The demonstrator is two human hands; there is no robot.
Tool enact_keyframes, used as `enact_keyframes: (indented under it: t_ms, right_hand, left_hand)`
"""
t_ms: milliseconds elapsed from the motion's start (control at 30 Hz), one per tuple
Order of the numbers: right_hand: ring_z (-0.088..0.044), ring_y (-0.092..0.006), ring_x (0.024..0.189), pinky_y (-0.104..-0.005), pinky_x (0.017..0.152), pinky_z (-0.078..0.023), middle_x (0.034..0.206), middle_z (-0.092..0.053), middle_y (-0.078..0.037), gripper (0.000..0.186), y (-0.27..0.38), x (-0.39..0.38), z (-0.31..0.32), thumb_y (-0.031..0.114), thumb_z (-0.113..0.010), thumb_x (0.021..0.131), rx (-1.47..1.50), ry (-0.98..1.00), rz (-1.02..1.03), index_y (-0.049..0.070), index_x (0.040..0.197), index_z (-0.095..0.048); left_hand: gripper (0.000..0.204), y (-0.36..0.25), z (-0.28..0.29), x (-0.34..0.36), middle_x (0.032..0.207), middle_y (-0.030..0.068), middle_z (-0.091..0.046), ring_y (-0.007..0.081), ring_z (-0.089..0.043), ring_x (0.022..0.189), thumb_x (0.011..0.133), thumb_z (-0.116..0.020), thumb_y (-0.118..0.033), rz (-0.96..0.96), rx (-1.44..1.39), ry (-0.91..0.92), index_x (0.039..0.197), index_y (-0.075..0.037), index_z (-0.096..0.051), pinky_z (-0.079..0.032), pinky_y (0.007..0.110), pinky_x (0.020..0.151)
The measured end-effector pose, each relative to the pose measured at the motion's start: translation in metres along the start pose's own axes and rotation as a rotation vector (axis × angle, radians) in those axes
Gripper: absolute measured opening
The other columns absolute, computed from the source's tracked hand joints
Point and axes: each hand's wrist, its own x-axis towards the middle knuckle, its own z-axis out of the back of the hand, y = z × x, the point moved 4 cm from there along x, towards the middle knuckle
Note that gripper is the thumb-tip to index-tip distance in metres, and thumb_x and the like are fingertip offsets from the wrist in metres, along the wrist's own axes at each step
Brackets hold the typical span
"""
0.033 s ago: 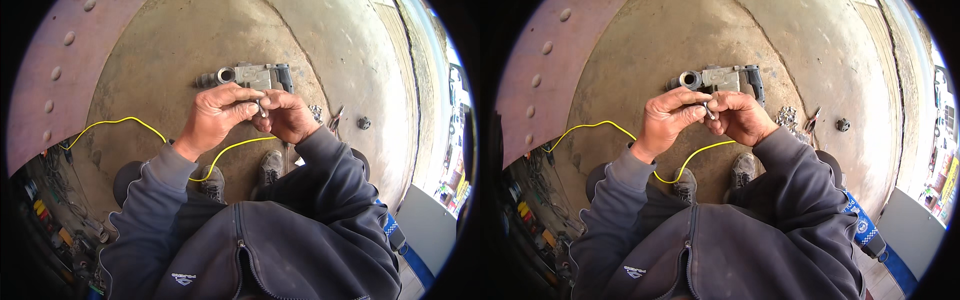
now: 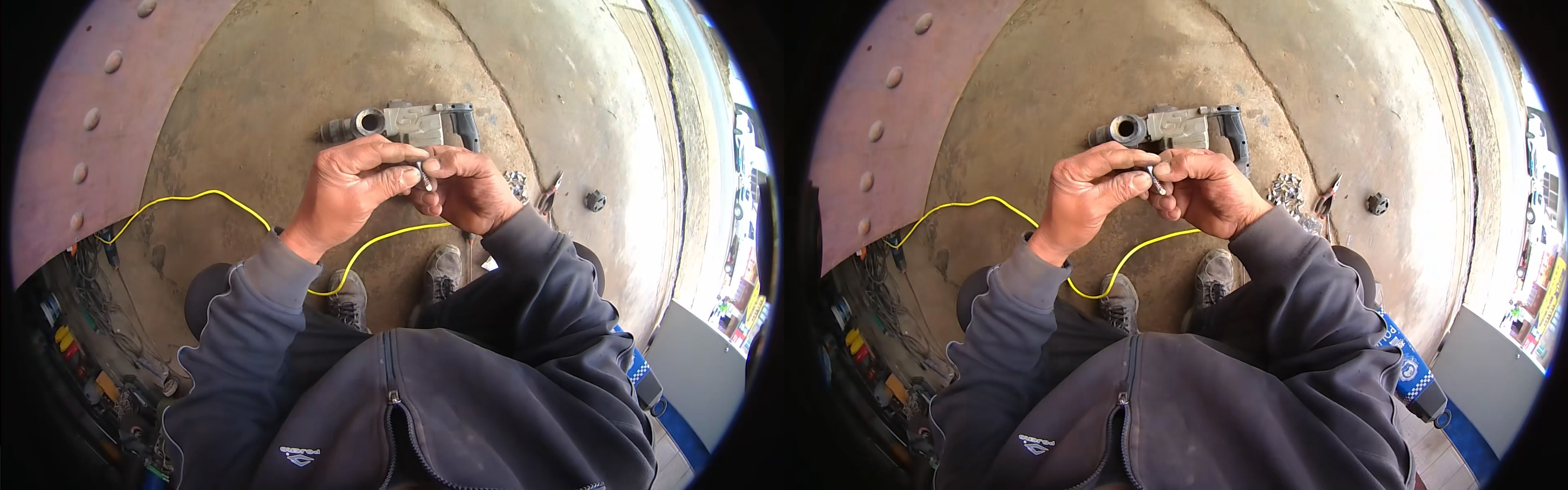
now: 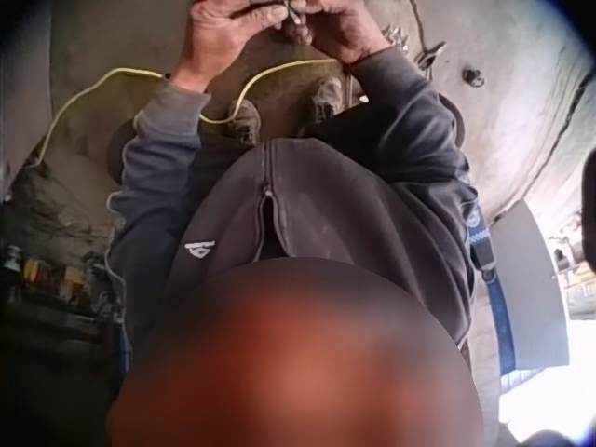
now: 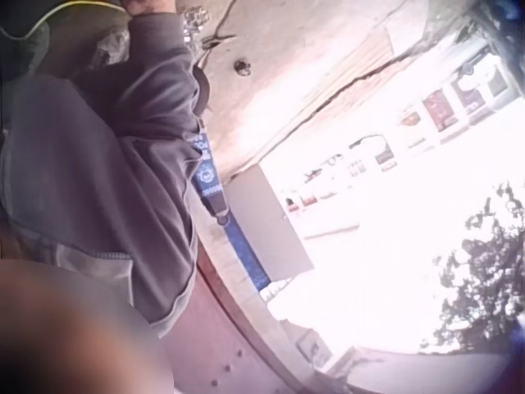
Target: The person sits on the ground and uses a screwdriver to remove and reinsert screws into a green and gray power tool. They handle small metal parts and a yellow power cord while adjusting components of the tool.
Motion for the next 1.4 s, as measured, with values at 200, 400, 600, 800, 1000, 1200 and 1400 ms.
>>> enact_keyframes:
  t_ms: [200,400,600,800,1000,1200,1400]
  right_hand:
    - [-0.067,-0.0201,0.082,-0.0346,0.074,-0.052,0.094,-0.074,-0.01,0.017,-0.005,-0.001,0.007,0.016,-0.072,0.104,-0.155,-0.159,0.077,-0.001,0.105,-0.075]
    - [-0.071,-0.017,0.093,-0.0324,0.082,-0.056,0.105,-0.078,-0.009,0.024,0.003,-0.01,0.001,0.017,-0.071,0.107,-0.523,-0.285,0.254,-0.003,0.119,-0.077]
    - [-0.069,-0.0083,0.095,-0.0253,0.081,-0.055,0.108,-0.08,-0.005,0.022,-0.001,-0.012,-0.008,0.004,-0.078,0.103,-0.762,-0.308,0.426,-0.004,0.123,-0.074]
    - [-0.068,-0.0069,0.091,-0.0233,0.077,-0.053,0.105,-0.081,-0.005,0.017,-0.001,-0.009,-0.008,0.007,-0.075,0.107,-0.714,-0.327,0.464,-0.004,0.12,-0.075]
    - [-0.067,-0.0074,0.084,-0.0252,0.073,-0.054,0.093,-0.076,-0.003,0.016,-0.002,-0.006,-0.001,0.011,-0.075,0.107,-0.777,-0.366,0.439,-0.003,0.115,-0.074]
    - [-0.07,-0.012,0.08,-0.0276,0.073,-0.055,0.089,-0.075,-0.005,0.018,0.017,-0.013,0.019,0.013,-0.076,0.106,-0.87,-0.578,0.46,-0.004,0.112,-0.077]
    - [-0.07,-0.0121,0.068,-0.0286,0.062,-0.055,0.085,-0.077,-0.008,0.027,-0.014,-0.004,0.109,0.019,-0.077,0.103,-1.084,-0.837,0.167,-0.006,0.111,-0.079]
  left_hand:
    - [0.018,0.012,0.012,-0.004,0.106,0.0068,-0.078,0.016,-0.077,0.096,0.104,-0.076,-0.001,0.0,0.136,-0.104,0.121,0.003,-0.079,-0.065,0.032,0.088]
    - [0.016,0.025,0.021,-0.002,0.1,0.0052,-0.081,0.0131,-0.076,0.091,0.104,-0.078,-0.005,0.079,0.222,-0.228,0.118,0.001,-0.081,-0.063,0.029,0.083]
    - [0.016,0.025,0.022,-0.002,0.101,0.0064,-0.082,0.0139,-0.077,0.09,0.105,-0.077,-0.005,0.005,0.363,-0.244,0.119,0.002,-0.081,-0.064,0.03,0.082]
    - [0.015,0.026,0.019,-0.001,0.1,0.006,-0.081,0.0114,-0.075,0.085,0.104,-0.077,-0.004,-0.03,0.365,-0.253,0.116,0.003,-0.081,-0.062,0.028,0.076]
    - [0.015,0.03,0.019,-0.002,0.098,0.0044,-0.08,0.0116,-0.074,0.086,0.107,-0.074,-0.008,0.008,0.443,-0.2,0.117,0.002,-0.08,-0.062,0.028,0.077]
    - [0.019,0.028,0.025,0.015,0.087,0.0159,-0.08,0.0259,-0.08,0.079,0.102,-0.078,-0.02,-0.149,0.709,-0.335,0.104,-0.002,-0.082,-0.061,0.037,0.073]
    - [0.051,0.039,0.069,0.028,0.144,0.0202,-0.07,0.0391,-0.069,0.129,0.105,-0.073,-0.028,-0.168,1.238,-0.415,0.149,-0.004,-0.065,-0.056,0.046,0.106]
